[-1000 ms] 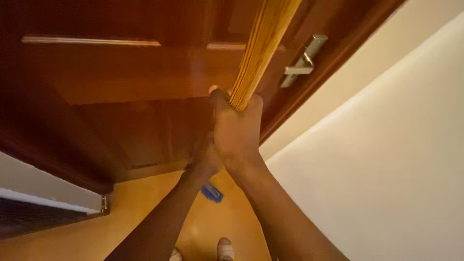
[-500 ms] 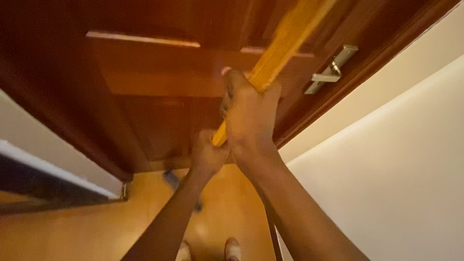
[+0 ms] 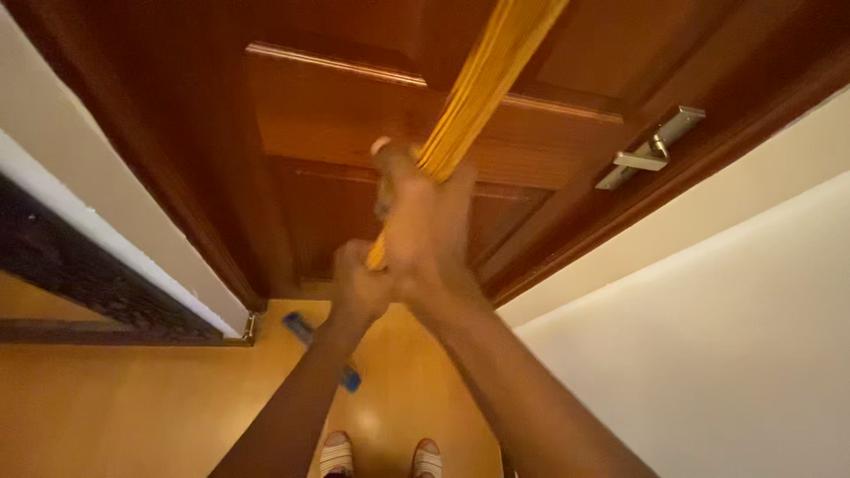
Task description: The person assembles a broom by attaching the handle to the broom head by hand, then sweeps the floor using the broom.
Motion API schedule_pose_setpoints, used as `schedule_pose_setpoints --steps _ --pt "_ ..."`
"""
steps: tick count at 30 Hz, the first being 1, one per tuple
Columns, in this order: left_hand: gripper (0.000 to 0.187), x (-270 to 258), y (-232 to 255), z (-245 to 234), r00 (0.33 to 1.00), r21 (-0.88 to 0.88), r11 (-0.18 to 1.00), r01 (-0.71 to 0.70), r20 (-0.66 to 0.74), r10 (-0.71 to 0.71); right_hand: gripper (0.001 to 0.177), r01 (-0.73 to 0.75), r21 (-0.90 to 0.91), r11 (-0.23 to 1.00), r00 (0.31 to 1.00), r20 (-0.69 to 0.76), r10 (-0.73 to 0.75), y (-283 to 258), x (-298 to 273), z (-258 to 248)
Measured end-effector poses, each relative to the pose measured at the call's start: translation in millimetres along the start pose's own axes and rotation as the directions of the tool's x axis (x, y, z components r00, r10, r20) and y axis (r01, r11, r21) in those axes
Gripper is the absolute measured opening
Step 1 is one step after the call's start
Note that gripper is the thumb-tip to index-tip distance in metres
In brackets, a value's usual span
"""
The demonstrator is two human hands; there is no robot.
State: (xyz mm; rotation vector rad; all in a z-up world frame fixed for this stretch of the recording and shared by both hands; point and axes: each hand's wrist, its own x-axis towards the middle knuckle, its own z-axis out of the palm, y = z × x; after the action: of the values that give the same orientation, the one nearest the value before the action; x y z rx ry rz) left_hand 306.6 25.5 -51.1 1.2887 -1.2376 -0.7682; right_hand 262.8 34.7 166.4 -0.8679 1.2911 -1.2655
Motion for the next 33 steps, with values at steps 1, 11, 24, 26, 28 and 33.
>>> schedule_pose_setpoints --steps 1,11,24,26,28,33 --pt "0.029 7 4 4 0.999 0.003 0.999 0.037 0.002 -0.037 0.023 0.002 -0.002 1.0 1.0 0.005 -0.002 -5 0 -2" --pt "0.03 -10 -33 -50 0.999 0.006 0.999 -0.039 0.028 0.039 0.034 0.222 -0.066 0.973 0.952 0.232 -0.202 38 -11 25" --pt "0.035 -17 37 45 0.982 0.184 0.977 0.104 -0.172 -0.072 0.028 0.296 0.003 0.955 0.947 0.132 -0.294 -18 -19 -56" --pt "0.032 -22 38 63 0.992 0.173 0.981 0.086 -0.109 -0.067 0.027 0.252 -0.008 0.968 0.964 0.093 -0.25 -10 -22 -69" --pt "0.03 -34 34 71 0.998 0.167 0.984 0.056 -0.025 -0.053 0.027 0.196 -0.02 0.98 0.979 0.058 -0.195 0 -21 -87" --pt "0.025 -58 16 68 0.987 0.288 0.956 0.057 0.125 -0.097 0.031 0.166 0.11 0.98 0.979 0.105 -0.177 28 -5 -126"
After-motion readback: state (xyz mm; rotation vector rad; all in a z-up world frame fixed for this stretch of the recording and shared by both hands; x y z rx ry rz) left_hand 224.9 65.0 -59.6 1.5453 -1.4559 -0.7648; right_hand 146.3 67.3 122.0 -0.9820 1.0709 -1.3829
